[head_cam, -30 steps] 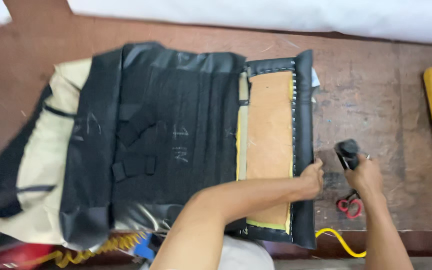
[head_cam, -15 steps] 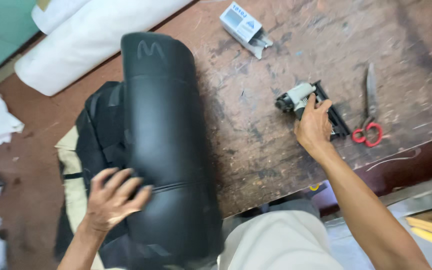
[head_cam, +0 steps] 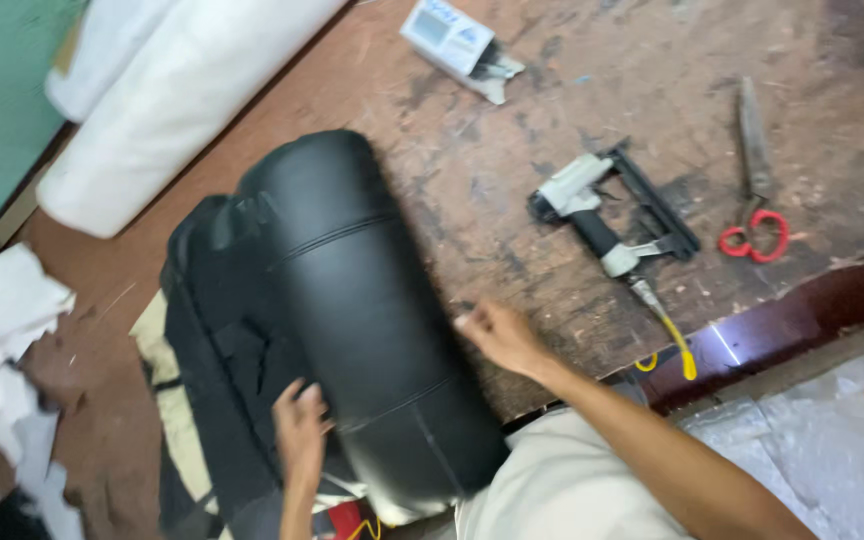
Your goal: The person staples black upholstery fabric onto a wooden seat frame using a pneumatic staple gun. They repeatedly pull and smooth the fabric, then drive staples along the edges to secure it. The person flips the seat to check the underside and continues stapling along the perimeter.
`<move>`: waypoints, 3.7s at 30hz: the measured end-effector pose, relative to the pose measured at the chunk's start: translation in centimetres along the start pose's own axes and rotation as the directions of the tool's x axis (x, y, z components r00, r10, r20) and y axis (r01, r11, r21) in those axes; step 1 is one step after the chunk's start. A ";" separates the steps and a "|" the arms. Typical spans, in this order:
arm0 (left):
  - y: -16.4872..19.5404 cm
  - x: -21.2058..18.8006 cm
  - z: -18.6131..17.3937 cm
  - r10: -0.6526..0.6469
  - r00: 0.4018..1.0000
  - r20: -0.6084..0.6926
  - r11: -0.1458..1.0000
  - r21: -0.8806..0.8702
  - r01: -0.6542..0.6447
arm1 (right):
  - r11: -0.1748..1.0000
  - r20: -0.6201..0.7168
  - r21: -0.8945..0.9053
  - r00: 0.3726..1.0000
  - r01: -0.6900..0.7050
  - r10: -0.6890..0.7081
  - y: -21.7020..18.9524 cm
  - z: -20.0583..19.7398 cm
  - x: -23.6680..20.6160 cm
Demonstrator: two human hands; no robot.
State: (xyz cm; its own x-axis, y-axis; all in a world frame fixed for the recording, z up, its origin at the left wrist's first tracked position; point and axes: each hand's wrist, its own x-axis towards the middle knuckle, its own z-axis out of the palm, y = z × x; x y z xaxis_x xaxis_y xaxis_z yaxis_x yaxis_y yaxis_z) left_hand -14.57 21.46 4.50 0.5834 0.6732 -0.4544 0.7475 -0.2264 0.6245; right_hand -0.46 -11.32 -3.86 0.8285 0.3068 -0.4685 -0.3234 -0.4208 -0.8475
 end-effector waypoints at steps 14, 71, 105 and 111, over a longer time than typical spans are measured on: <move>-0.6 0.5 -17.7 -0.121 0.982 -0.148 0.972 -0.218 0.087 | 0.838 0.330 0.545 0.925 -0.023 -0.189 -10.5 5.8 -7.1; 27.9 -17.4 13.8 0.165 0.954 -0.252 0.900 0.433 -0.041 | 0.676 -0.572 -0.730 0.448 0.104 -0.687 8.6 -32.5 -0.2; 31.2 14.6 19.4 0.827 0.554 0.093 0.426 0.539 -0.726 | 0.697 -0.642 -0.690 0.610 -0.196 -0.464 4.5 -37.6 5.9; 34.4 20.4 15.2 0.612 0.643 0.461 0.482 0.428 -0.765 | 0.712 -0.650 -0.677 0.606 -0.187 -0.458 0.0 -32.3 3.9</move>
State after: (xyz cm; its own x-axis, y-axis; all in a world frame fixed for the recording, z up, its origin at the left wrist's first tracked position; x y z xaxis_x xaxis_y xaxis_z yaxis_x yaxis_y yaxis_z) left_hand 27.88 16.76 7.07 0.9788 -0.0300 -0.2027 0.0497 -0.9250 0.3767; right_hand 17.51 -37.75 2.38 0.9477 -0.1757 0.2664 -0.0757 -0.9348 -0.3470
